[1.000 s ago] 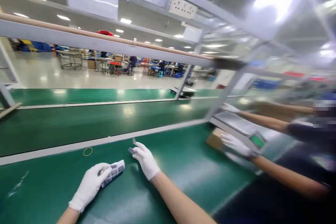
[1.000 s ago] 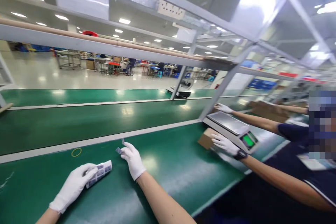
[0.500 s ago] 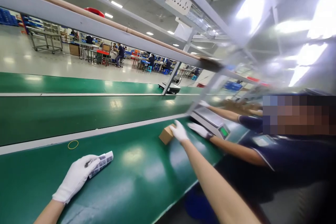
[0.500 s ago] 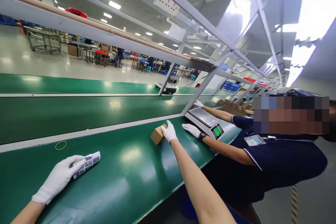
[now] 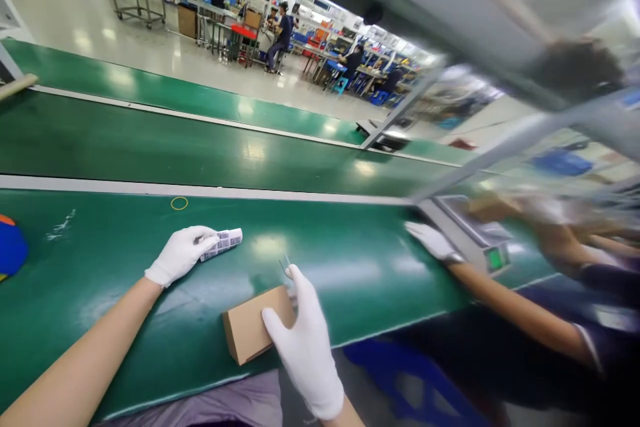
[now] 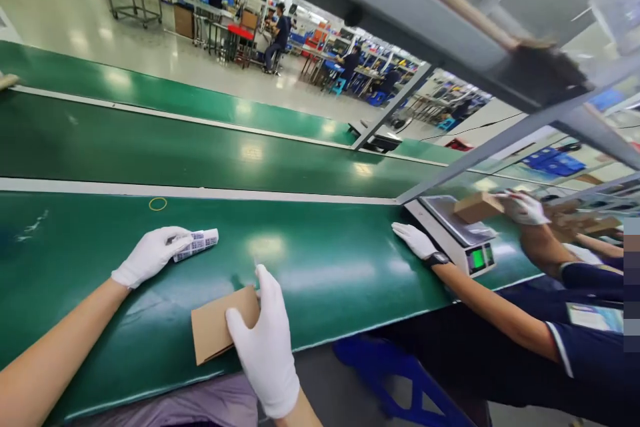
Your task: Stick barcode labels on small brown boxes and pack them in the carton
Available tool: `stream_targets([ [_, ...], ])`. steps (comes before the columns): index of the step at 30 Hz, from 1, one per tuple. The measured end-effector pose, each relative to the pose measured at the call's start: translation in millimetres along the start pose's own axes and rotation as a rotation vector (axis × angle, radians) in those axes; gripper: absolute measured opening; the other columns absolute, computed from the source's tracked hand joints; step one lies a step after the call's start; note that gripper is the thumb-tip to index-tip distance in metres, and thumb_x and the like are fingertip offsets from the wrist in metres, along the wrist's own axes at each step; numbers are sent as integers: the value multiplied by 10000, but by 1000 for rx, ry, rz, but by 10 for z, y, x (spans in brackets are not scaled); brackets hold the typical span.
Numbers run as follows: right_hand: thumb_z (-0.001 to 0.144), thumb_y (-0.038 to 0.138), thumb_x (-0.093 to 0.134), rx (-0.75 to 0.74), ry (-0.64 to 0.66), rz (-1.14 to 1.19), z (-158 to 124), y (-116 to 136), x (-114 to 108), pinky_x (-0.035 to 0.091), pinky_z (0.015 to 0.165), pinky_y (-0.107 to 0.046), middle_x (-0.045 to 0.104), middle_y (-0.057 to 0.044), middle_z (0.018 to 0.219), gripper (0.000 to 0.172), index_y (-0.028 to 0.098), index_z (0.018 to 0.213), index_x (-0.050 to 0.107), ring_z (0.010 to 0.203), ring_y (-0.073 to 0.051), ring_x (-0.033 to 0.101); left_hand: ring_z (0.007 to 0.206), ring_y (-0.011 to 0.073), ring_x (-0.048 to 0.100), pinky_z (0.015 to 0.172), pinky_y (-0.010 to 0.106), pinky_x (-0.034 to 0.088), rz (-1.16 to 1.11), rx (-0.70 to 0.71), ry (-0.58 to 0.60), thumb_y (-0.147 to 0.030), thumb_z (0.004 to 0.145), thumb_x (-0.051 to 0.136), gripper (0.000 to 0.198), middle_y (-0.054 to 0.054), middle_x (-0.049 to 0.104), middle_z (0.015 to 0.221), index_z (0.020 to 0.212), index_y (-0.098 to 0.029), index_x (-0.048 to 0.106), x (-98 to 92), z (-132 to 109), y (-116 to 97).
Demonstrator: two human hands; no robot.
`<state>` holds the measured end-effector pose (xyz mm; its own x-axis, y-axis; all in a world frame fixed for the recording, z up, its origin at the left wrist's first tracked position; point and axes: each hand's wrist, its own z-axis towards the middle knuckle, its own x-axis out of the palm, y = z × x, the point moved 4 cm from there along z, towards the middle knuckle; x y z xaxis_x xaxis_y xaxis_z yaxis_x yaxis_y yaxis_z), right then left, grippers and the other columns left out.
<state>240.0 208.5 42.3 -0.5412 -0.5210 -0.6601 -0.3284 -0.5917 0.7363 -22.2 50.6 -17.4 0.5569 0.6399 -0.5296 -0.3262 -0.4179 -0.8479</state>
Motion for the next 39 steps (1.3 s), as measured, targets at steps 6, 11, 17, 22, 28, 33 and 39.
stream_targets([
  [6,1000,300,490,61,308,216,264,306,-270,554,899,-366,667,-30,1021,320,254,1308,564,945,-216,667,1014,275,698,894,358,519,15,27,0,-586,920,574,423,45,788,1093,1027,-234,784,6,13,-24],
  [11,983,285,526,130,477,160,360,456,-287,528,771,-305,660,12,865,222,247,1182,616,784,-178,658,995,271,704,889,359,524,0,9,-5,-576,907,601,411,45,791,1074,1017,-226,785,-6,20,-21],
  [17,915,176,520,85,516,93,341,461,-149,518,751,-299,662,41,792,246,244,1129,620,730,-165,666,977,265,708,898,364,532,-14,8,-6,-564,904,615,402,50,790,1068,1020,-219,784,2,18,-1],
  [22,892,113,508,74,508,83,336,452,-123,516,763,-293,677,45,805,274,240,1105,625,742,-156,678,990,264,703,902,356,531,-17,21,-12,-569,915,625,389,46,789,1074,1021,-231,787,-2,20,-12],
  [28,929,120,509,45,470,81,302,444,-132,521,774,-300,679,49,810,258,246,1126,617,732,-155,672,1006,265,701,910,353,528,-18,23,-11,-570,923,626,379,40,788,1076,1015,-240,788,-11,12,-32],
  [33,922,83,495,-4,444,22,263,457,-102,515,788,-310,682,44,817,279,249,1111,617,761,-168,672,993,265,701,890,353,528,7,20,-18,-571,918,627,381,38,788,1074,1022,-240,786,-12,10,-19],
  [39,876,85,488,-160,379,-324,167,599,-20,493,693,-328,637,-17,908,483,278,1304,599,782,-222,636,1038,277,694,922,355,526,1,21,-5,-575,925,610,387,45,786,1109,1026,-246,786,-8,11,-24],
])
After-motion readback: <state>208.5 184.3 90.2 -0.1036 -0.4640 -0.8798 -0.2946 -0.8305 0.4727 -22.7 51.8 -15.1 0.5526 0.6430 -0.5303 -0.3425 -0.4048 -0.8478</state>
